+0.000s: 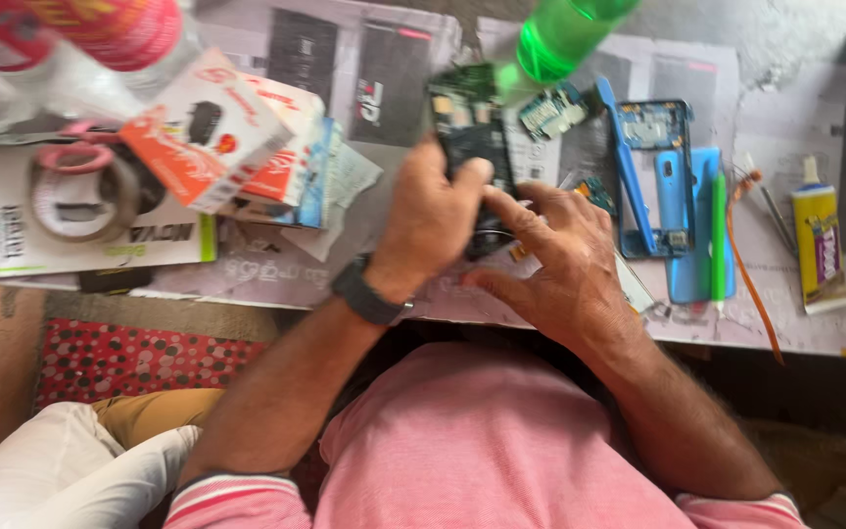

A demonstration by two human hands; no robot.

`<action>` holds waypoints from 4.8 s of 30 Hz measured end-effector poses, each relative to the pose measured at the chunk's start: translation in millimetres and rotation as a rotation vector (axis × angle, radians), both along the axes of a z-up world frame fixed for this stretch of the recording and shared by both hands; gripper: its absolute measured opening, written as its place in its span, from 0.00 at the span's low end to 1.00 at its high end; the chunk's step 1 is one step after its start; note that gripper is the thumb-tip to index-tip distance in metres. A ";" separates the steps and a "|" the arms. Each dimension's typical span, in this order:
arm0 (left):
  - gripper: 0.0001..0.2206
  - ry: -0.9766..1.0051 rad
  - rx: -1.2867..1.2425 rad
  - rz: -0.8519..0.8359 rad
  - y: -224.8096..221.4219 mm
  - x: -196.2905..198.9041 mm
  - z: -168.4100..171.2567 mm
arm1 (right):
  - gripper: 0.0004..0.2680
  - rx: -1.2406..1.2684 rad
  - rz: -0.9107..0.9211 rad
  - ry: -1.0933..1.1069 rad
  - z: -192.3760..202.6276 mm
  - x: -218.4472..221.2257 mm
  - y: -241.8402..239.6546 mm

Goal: The person assembles a mobile phone by placing a circuit board into the chassis and connecting internal ribbon cables by hand.

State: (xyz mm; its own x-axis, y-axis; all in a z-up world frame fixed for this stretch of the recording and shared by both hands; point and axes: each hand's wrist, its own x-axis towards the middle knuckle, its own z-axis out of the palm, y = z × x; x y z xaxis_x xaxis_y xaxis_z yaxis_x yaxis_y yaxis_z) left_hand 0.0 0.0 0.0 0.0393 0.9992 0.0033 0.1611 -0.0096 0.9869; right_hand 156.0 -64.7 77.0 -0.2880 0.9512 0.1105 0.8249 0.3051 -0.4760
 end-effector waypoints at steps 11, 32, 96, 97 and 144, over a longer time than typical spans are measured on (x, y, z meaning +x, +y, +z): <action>0.13 -0.172 -0.067 -0.108 7.2 -20.4 11.5 | 0.04 0.096 -0.068 -0.014 7.5 86.9 49.3; 0.12 0.046 -0.162 -0.208 0.6 -37.0 26.7 | 0.18 -0.053 0.254 -0.497 22.2 58.9 125.7; 0.16 -0.346 -0.222 -0.504 30.7 -23.2 13.7 | 0.11 -0.427 -0.043 0.277 15.8 41.7 113.0; 0.16 -0.346 -0.224 -0.504 31.7 -23.2 13.8 | 0.11 -0.454 -0.071 0.302 16.2 41.3 112.3; 0.21 -0.501 -0.331 -0.617 36.7 -24.4 12.4 | 0.08 -0.283 -0.042 0.334 -1.6 47.0 104.4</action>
State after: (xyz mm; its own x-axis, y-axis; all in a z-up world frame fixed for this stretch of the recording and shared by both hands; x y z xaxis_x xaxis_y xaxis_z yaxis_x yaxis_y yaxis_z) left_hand -24.4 36.7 12.4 0.6477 0.7520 -0.1227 -0.2336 0.3492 0.9075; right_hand 202.9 39.6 75.5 -0.2413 0.9675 -0.0759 0.6203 0.0936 -0.7788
